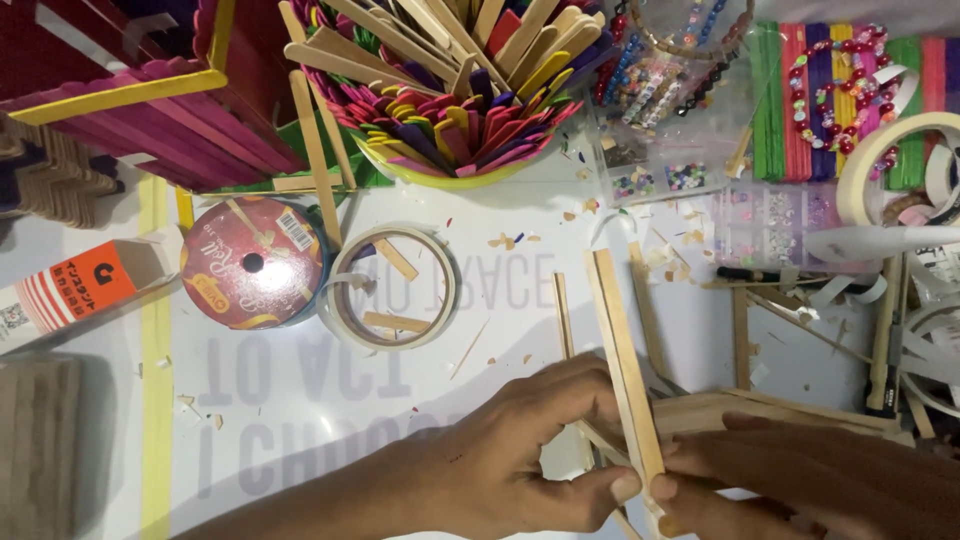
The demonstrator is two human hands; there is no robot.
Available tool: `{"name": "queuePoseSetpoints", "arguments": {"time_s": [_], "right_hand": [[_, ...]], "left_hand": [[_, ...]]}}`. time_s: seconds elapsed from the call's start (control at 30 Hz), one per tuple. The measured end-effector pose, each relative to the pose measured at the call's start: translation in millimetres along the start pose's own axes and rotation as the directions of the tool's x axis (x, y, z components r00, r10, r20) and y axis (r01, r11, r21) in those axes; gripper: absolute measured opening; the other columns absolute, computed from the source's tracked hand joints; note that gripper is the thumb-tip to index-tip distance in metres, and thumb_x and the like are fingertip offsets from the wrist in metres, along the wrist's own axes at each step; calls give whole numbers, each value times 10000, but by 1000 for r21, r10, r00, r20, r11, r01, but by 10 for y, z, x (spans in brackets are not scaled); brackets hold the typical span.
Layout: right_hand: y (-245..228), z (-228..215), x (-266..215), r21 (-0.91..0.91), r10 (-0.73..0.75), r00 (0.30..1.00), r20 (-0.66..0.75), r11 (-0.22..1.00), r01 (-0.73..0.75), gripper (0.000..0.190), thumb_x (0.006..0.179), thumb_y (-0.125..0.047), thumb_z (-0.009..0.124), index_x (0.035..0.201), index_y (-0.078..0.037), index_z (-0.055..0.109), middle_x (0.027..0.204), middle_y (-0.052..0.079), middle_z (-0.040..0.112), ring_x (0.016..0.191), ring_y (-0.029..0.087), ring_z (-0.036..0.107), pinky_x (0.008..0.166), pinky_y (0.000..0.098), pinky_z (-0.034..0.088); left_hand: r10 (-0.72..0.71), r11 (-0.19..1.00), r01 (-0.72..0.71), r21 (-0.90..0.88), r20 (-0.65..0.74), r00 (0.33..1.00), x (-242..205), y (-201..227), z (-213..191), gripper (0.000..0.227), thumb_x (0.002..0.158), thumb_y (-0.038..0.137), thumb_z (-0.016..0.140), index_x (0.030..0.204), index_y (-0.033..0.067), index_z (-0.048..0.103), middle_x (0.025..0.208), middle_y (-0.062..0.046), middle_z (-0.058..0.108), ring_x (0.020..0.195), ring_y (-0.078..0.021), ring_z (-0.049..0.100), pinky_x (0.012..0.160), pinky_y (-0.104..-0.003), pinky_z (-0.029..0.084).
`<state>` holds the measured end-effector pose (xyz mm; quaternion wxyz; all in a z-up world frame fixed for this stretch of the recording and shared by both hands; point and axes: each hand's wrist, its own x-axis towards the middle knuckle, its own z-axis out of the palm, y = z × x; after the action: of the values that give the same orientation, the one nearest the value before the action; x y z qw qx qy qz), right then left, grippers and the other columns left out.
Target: Assembling a miniature wooden structure using popsicle sticks, glue, and scissors.
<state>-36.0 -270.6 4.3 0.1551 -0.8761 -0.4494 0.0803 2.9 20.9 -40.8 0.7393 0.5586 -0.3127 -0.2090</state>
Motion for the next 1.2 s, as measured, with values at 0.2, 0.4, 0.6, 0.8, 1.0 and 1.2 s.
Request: {"name": "queuePoseSetpoints", "arguments": {"time_s": [0.2,0.4,0.6,0.8,1.0,1.2], "right_hand": [[-26,-219,257,302,-24,990,138,953,-19,310,991,-290,598,1289,-227,657,1336,-68,718,1119,159,741,977,420,526],[-150,-259,285,112,105,994,-2,988,-105,274,977,-389,543,1056,-368,804,1284,-175,771,1063,57,770,960,361,564],[-204,-261,295,148,161,987,-13,976,-157,303,989,-386,500,1008,-344,800,1228,-148,823,1129,-5,790,948,294,569],[56,-259,216,37,-136,988,73,990,134,375,1062,-362,419,1312,-280,686,1468,-113,644,1374,36,595,1169,393,413],[82,-299,223,-129,-227,970,91,963,238,443,1090,-430,359,1423,-241,583,1531,-69,560,1450,85,496,1182,442,386],[189,13,1,-27,-160,985,71,986,162,390,1055,-456,457,1368,-278,607,1554,-96,557,1472,37,471,1220,406,300]], "left_hand": [[13,1000,-13,12,-2,1000,17,-38,20,141,1030,151,591,1130,54,567,1090,-115,597,1010,-270,616,902,-355,550],[7,999,-6,44,-12,1000,38,-10,21,131,1024,153,592,1100,51,562,1074,-112,606,997,-264,624,905,-356,554],[-11,999,12,47,-18,1000,59,52,18,112,1013,117,597,1085,49,546,1086,-114,602,995,-262,616,909,-354,543],[2,1000,-2,24,-11,1000,40,-15,39,118,1027,153,580,1077,52,546,1073,-110,599,1010,-269,611,924,-364,524],[17,999,-17,28,-2,1000,36,-3,38,146,1046,189,561,1088,51,546,1078,-113,592,1032,-279,604,947,-365,507],[20,998,-21,59,17,1000,18,-21,38,172,1057,222,545,1101,56,530,1081,-114,582,1018,-288,590,939,-381,484]]}}
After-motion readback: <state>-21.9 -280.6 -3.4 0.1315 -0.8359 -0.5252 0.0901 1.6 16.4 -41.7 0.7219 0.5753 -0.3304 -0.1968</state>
